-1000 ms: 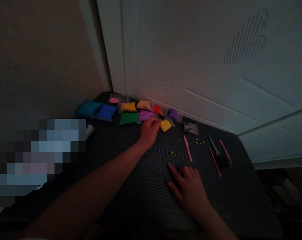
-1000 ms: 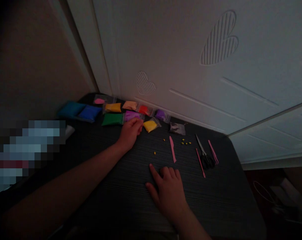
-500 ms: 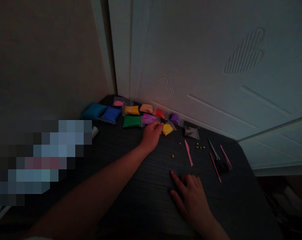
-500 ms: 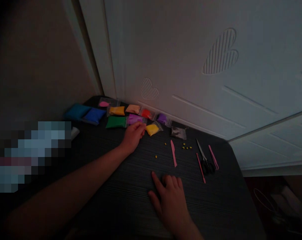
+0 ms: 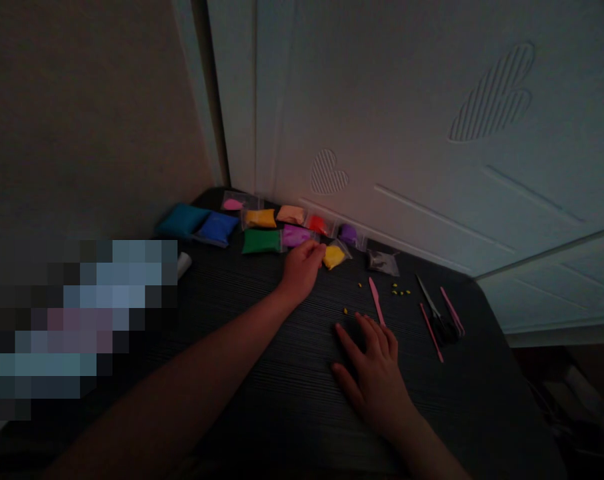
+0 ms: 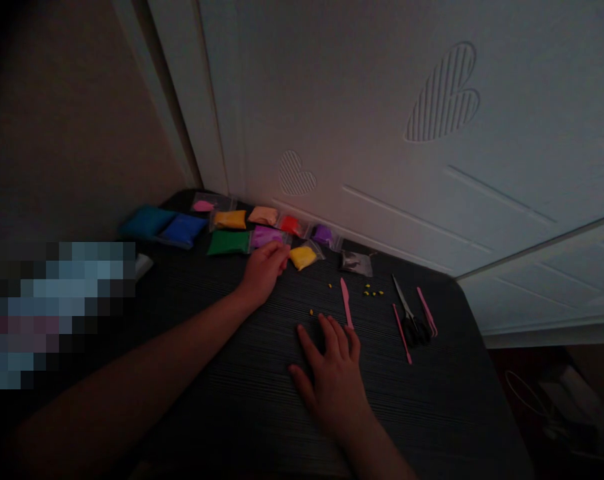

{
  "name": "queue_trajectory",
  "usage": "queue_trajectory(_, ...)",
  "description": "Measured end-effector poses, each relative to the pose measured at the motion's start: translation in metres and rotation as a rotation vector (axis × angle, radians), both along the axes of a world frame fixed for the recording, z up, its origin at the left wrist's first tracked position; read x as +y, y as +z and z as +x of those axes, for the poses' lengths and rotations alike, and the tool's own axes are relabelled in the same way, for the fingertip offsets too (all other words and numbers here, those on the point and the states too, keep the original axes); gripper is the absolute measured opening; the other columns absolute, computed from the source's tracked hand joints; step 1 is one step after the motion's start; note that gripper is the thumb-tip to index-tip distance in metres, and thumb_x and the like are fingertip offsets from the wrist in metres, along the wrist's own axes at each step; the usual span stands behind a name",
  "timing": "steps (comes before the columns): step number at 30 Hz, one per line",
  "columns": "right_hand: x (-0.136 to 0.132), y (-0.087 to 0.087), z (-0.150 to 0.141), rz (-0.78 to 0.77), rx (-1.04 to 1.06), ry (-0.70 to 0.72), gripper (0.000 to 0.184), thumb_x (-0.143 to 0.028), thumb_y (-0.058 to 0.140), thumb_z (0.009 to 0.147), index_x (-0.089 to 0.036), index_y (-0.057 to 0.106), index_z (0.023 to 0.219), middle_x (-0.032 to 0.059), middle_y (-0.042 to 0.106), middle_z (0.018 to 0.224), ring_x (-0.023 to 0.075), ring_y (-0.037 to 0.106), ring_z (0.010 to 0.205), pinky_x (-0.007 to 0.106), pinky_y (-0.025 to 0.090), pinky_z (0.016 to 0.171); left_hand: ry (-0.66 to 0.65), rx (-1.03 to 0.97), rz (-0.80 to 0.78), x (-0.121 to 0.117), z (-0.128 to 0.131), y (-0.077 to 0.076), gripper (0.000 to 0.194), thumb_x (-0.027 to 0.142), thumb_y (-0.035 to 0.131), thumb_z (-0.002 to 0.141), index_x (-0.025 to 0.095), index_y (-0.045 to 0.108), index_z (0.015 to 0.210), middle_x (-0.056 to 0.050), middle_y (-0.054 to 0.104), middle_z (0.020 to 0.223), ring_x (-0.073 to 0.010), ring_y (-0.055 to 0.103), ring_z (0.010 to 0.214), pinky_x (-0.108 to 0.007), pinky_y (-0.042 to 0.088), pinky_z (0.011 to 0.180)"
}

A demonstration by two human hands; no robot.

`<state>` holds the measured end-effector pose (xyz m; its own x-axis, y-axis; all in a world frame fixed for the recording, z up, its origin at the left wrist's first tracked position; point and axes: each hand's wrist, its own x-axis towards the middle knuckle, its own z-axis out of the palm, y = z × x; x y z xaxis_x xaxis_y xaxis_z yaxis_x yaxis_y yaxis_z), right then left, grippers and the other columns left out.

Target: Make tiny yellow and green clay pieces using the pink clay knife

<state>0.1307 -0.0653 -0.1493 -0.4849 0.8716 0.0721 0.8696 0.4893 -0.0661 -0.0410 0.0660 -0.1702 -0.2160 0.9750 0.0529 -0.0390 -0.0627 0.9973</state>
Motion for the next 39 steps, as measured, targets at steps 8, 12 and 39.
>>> queue_trajectory(8, -0.004, -0.011, 0.012, 0.1, 0.182, -0.041, 0.037, -0.025, 0.046, 0.08, -0.021, 0.046, 0.117, 0.0104, 0.046, 0.117, 0.0227, 0.04, 0.109, 0.046, 0.032, 0.09, -0.003, 0.003, -0.02, 0.0, 0.0, 0.002, 0.026, 0.036, 0.045, 0.075, 0.017, 0.046, 0.057, 0.005, 0.042, 0.047, -0.0081, 0.037, 0.044, -0.021, 0.029, 0.045)
queue_trajectory(12, 0.006, -0.016, 0.02, 0.178, 0.261, -0.18, 0.031, -0.027, 0.047, 0.08, -0.019, 0.051, 0.11, 0.0102, 0.052, 0.108, 0.0215, 0.047, 0.1, 0.042, 0.037, 0.084, -0.004, -0.004, -0.03, 0.0, -0.001, 0.0, 0.025, 0.036, 0.046, 0.075, 0.017, 0.048, 0.058, 0.005, 0.042, 0.047, -0.0082, 0.037, 0.044, -0.021, 0.028, 0.044)
queue_trajectory(39, 0.062, 0.014, 0.031, -0.064, 0.01, -0.515, 0.034, -0.028, 0.031, 0.087, -0.013, 0.062, 0.086, 0.0105, 0.06, 0.086, 0.016, 0.059, 0.073, 0.026, 0.039, 0.063, -0.374, 0.47, -0.05, -0.038, -0.004, 0.012, 0.021, 0.038, 0.052, 0.071, 0.02, 0.062, 0.077, 0.0, 0.059, 0.071, -0.0149, 0.052, 0.066, -0.025, 0.039, 0.06)
